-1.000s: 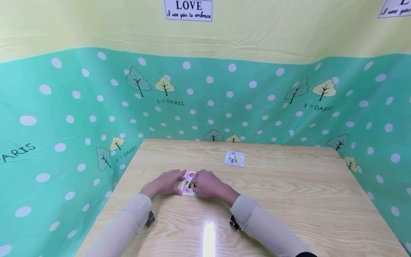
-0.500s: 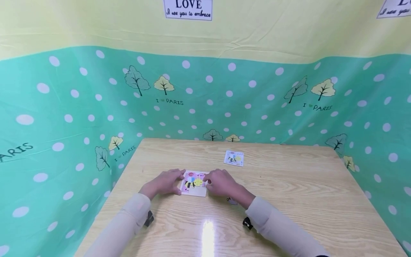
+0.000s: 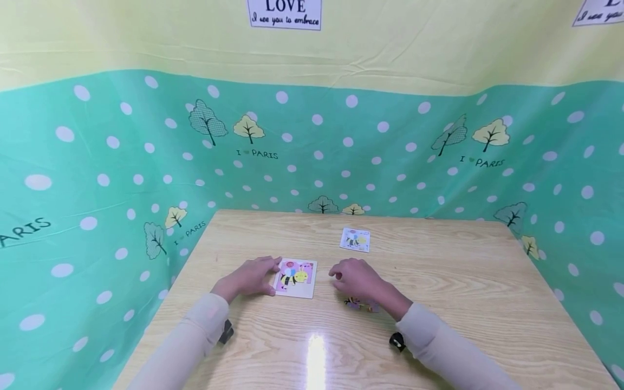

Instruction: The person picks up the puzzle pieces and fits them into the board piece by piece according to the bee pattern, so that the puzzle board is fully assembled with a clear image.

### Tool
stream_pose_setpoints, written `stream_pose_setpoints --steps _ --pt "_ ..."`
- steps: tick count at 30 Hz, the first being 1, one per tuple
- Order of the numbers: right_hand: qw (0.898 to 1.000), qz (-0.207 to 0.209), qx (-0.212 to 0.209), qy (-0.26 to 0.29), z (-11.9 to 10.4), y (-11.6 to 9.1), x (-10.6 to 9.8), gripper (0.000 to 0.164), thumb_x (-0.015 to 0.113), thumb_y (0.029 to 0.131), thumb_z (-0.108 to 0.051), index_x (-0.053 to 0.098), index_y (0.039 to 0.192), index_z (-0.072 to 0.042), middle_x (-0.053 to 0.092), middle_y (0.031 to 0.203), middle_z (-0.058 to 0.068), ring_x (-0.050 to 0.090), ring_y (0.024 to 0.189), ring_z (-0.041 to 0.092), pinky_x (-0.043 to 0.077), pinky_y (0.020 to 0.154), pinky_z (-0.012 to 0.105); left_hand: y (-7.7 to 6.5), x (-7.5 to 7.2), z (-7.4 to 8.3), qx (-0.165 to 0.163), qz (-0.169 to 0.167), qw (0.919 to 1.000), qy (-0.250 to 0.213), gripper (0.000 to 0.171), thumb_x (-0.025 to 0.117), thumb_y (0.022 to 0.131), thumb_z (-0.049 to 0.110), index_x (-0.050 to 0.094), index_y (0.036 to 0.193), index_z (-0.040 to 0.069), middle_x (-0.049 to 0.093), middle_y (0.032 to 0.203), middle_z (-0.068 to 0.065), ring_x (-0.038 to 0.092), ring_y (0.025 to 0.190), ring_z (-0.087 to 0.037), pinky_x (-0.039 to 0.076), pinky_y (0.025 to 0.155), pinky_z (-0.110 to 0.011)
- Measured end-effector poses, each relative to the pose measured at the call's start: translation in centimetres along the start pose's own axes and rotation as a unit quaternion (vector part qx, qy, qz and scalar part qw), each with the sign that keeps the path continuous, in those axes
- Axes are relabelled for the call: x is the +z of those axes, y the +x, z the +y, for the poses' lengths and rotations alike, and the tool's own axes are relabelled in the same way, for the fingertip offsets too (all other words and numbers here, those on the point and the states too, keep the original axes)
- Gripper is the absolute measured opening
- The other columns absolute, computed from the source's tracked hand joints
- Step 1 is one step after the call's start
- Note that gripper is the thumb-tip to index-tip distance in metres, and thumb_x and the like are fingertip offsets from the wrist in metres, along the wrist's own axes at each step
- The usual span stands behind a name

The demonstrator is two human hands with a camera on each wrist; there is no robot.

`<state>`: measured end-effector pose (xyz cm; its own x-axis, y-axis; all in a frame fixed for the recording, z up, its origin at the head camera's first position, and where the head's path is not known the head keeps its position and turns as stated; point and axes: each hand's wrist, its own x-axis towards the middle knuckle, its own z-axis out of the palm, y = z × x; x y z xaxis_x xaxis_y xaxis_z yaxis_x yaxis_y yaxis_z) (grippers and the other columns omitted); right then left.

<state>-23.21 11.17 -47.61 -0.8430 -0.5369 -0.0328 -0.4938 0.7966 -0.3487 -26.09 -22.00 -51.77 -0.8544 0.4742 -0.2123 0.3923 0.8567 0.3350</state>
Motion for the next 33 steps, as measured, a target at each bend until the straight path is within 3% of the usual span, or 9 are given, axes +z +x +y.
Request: stream_pose_setpoints --steps 7,19,23,33 --pt "1.000 -0.015 0.003 -0.015 1.7 -1.5 -0.3 0.025 0.071 0.092 -0.021 0.077 0.116 -0.015 0.075 0.103 -0.001 0.067 0.092 0.014 0.058 0.082 0.038 0.1 0.1 0.1 0.001 0.001 1.0000 0.002 0.067 0.082 0.080 0.046 0.062 0.137 0.017 0.038 0.165 -0.001 0.033 0.153 -0.033 0.028 0.125 -0.059" --pt "0.997 -0.062 -0.037 -0.029 3.4 -3.8 0.2 0.036 0.080 0.084 -0.025 0.075 0.119 -0.018 0.070 0.104 -0.002 0.052 0.086 0.012 0.046 0.077 0.037 0.0 0.1 0.2 -0.005 0.003 1.0000 -0.006 0.066 0.083 0.079 0.044 0.063 0.136 0.017 0.038 0.165 -0.001 0.033 0.153 -0.033 0.027 0.124 -0.060" --pt "0.996 -0.058 -0.058 -0.039 3.6 -4.1 0.5 0.035 0.082 0.079 -0.022 0.076 0.114 -0.018 0.068 0.096 -0.004 0.053 0.087 0.013 0.046 0.076 0.039 0.0 0.1 0.1 -0.002 0.004 1.0000 -0.003 0.066 0.083 0.080 0.044 0.063 0.136 0.017 0.038 0.165 -0.001 0.033 0.154 -0.032 0.027 0.125 -0.060" --pt "0.997 -0.042 -0.052 -0.043 3.7 -4.0 1.3 0.028 0.082 0.078 -0.015 0.078 0.105 -0.021 0.066 0.086 -0.008 0.056 0.092 0.017 0.046 0.079 0.043 0.0 0.1 0.1 -0.004 0.002 1.0000 -0.002 0.069 0.082 0.079 0.047 0.062 0.138 0.018 0.038 0.165 -0.001 0.032 0.154 -0.033 0.027 0.125 -0.060"
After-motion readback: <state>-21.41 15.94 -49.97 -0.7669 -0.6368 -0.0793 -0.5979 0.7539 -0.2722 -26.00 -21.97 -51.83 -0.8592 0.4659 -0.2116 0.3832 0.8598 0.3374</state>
